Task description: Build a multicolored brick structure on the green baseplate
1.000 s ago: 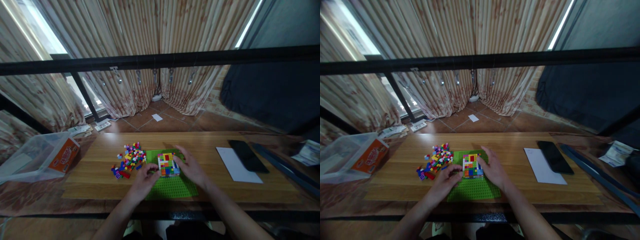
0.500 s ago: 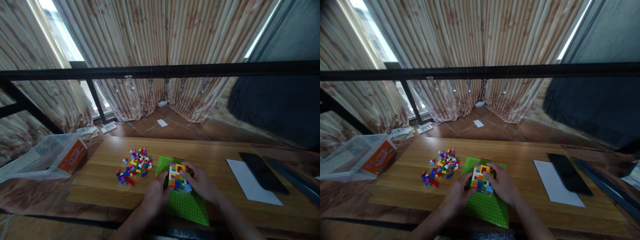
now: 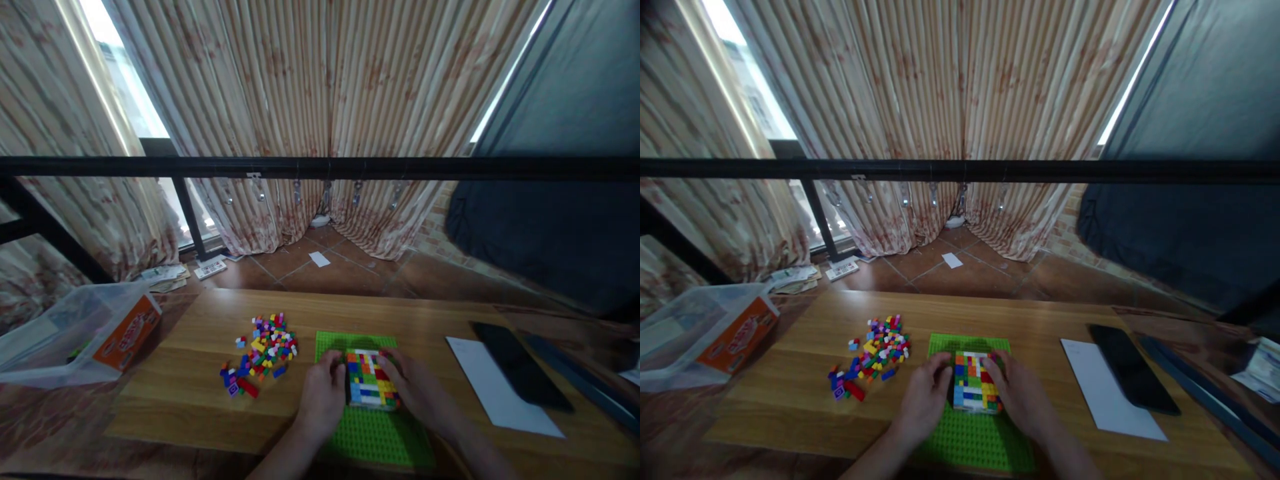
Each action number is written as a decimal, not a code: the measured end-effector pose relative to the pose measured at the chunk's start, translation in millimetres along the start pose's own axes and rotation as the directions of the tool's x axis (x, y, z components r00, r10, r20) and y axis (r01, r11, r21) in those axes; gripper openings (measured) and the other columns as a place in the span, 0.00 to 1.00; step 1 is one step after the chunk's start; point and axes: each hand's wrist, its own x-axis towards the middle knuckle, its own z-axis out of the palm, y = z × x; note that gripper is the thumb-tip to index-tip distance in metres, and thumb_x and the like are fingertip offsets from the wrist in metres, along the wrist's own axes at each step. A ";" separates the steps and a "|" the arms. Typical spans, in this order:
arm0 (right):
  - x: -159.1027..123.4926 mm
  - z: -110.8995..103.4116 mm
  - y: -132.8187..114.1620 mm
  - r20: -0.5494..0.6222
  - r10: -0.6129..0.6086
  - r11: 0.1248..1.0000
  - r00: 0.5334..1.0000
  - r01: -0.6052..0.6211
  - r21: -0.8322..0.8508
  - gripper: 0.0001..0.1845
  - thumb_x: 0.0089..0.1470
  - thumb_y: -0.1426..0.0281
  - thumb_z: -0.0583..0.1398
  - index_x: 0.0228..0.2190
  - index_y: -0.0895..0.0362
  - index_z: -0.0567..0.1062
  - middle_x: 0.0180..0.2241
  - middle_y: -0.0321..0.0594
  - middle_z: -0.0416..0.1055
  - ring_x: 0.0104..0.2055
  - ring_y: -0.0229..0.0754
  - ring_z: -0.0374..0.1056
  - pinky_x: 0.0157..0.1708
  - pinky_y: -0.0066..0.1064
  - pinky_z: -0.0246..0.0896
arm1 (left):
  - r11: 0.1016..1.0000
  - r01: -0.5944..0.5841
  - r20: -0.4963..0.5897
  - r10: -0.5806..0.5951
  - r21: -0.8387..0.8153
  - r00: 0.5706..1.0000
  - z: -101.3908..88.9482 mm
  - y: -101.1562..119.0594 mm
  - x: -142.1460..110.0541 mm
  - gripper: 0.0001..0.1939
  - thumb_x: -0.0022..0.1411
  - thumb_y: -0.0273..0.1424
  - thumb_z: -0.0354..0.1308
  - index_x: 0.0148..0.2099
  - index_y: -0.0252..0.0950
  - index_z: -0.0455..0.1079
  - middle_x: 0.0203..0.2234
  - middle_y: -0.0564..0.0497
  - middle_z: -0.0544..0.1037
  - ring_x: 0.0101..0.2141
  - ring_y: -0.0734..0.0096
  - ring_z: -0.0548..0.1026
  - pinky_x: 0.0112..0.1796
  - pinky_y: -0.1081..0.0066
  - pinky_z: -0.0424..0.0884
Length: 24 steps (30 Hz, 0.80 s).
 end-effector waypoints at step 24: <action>-9.2 2.7 -21.8 0.196 0.057 0.959 0.979 -0.109 0.262 0.23 0.60 0.52 0.52 0.27 0.53 0.77 0.19 0.36 0.73 0.20 0.40 0.69 0.22 0.29 0.62 | 0.981 -0.005 0.070 0.019 -0.194 0.997 -11.4 -2.1 8.1 0.20 0.63 0.34 0.51 0.53 0.37 0.75 0.46 0.48 0.80 0.43 0.62 0.77 0.48 0.64 0.72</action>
